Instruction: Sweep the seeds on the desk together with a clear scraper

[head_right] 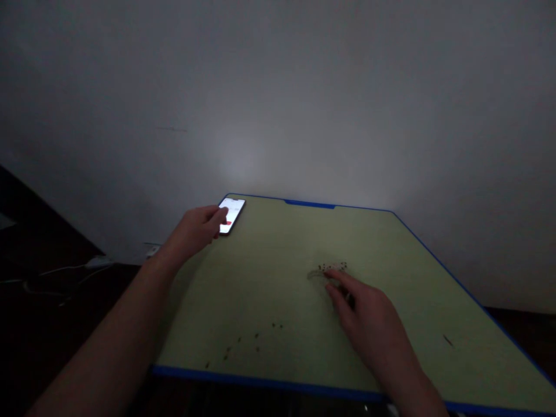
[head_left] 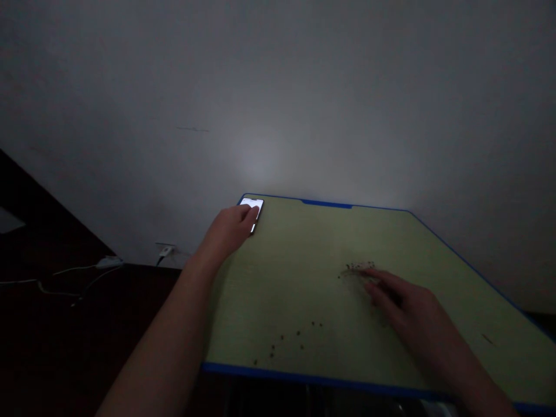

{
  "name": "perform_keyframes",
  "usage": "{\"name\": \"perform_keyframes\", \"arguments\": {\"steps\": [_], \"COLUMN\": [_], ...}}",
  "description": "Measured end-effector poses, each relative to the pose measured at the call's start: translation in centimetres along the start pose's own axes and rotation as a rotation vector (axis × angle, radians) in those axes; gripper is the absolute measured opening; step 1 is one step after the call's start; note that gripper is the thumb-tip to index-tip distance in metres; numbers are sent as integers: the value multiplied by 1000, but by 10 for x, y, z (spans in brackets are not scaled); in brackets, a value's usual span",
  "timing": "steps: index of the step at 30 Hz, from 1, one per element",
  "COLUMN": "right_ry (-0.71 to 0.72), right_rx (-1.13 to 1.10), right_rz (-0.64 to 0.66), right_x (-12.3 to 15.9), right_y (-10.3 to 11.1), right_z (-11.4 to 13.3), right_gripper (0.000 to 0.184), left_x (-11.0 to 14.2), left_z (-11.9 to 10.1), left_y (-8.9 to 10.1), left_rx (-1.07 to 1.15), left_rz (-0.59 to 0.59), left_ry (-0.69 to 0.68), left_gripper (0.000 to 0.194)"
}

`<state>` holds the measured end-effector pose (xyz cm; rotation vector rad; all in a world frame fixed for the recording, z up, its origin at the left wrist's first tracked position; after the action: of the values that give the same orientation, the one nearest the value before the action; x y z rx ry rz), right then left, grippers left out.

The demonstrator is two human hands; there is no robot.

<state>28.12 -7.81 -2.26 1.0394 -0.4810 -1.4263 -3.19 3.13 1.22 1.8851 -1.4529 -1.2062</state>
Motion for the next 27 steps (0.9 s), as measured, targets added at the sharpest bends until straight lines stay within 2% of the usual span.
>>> {"name": "perform_keyframes", "arguments": {"steps": [3, 7, 16, 21, 27], "right_ry": [8, 26, 44, 156, 344], "right_rx": [132, 248, 126, 163, 271], "right_rz": [-5, 8, 96, 154, 200], "right_x": [-17, -22, -16, -22, -39], "right_y": [-1, -12, -12, -24, -38], "right_z": [-7, -5, 5, 22, 55], "right_gripper": [38, 36, 38, 32, 26], "left_x": [1, 2, 2, 3, 5], "left_z": [-1, -4, -5, -5, -7], "left_y": [2, 3, 3, 2, 3], "left_rx": [0, 4, 30, 51, 40], "left_rz": [11, 19, -3, -4, 9], "left_ry": [-5, 5, -3, 8, 12], "left_gripper": [44, 41, 43, 43, 43]}}
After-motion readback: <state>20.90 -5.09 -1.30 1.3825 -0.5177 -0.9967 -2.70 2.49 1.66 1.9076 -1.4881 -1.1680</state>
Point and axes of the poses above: each hand's wrist, its own x-axis away from the middle knuckle, its own y-axis out of the back of the hand, z = x × y, the point moved 2 cm from there along -x, towards the middle knuckle, and after that the axes turned 6 degrees about y, right-handed, at the moved point
